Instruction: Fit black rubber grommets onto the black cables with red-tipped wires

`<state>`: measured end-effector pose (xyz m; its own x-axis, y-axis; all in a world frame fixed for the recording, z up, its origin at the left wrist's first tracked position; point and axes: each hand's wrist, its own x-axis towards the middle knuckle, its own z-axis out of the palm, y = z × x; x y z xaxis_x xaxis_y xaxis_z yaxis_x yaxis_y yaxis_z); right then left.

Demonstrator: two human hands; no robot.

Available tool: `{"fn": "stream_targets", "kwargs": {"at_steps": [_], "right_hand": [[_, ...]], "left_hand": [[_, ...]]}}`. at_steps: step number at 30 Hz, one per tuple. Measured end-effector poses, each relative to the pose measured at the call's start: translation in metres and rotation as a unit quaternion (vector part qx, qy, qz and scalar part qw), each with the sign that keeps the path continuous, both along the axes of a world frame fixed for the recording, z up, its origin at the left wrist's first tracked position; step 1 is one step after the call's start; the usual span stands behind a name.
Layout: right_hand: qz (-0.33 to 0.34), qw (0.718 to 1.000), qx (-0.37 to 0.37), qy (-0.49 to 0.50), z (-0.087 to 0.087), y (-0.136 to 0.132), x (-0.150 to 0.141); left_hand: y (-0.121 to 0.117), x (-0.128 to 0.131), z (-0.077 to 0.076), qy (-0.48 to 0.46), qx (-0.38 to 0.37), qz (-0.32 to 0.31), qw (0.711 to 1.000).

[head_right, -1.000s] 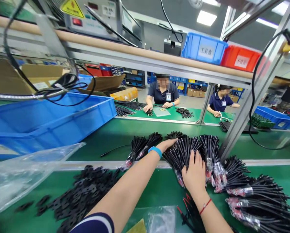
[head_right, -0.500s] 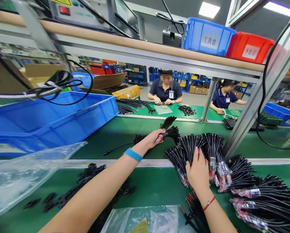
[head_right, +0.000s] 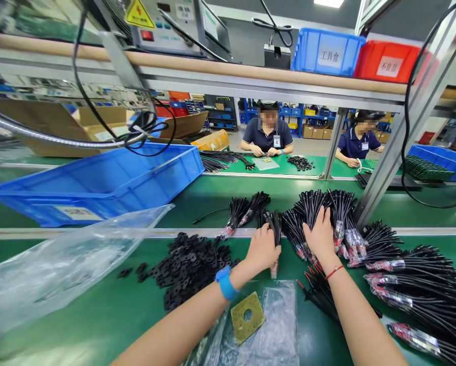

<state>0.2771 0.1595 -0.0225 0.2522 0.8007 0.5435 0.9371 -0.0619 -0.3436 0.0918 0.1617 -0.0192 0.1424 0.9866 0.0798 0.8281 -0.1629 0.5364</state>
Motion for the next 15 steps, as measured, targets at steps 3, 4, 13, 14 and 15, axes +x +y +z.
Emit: {"fn": "stream_targets", "kwargs": {"at_steps": [3,4,13,14,15], "right_hand": [[0.041,0.998,0.018,-0.047,-0.001,-0.012,0.001],[0.06,0.995,0.017,-0.074,-0.002,-0.016,0.001],[0.105,0.985,0.022,-0.132,0.0,-0.047,0.013],[0.106,0.986,0.027,-0.123,0.002,-0.05,0.012],[0.108,0.987,0.032,-0.115,0.003,-0.054,0.01]], "left_hand": [[0.001,0.028,-0.007,0.006,0.033,-0.01,0.999],[0.002,0.034,-0.008,0.005,0.042,-0.011,0.999],[0.049,-0.052,0.016,-0.026,0.053,0.081,0.995],[0.056,-0.067,0.021,-0.029,0.046,0.117,0.992],[0.062,-0.079,0.025,-0.034,0.034,0.148,0.988]]}}
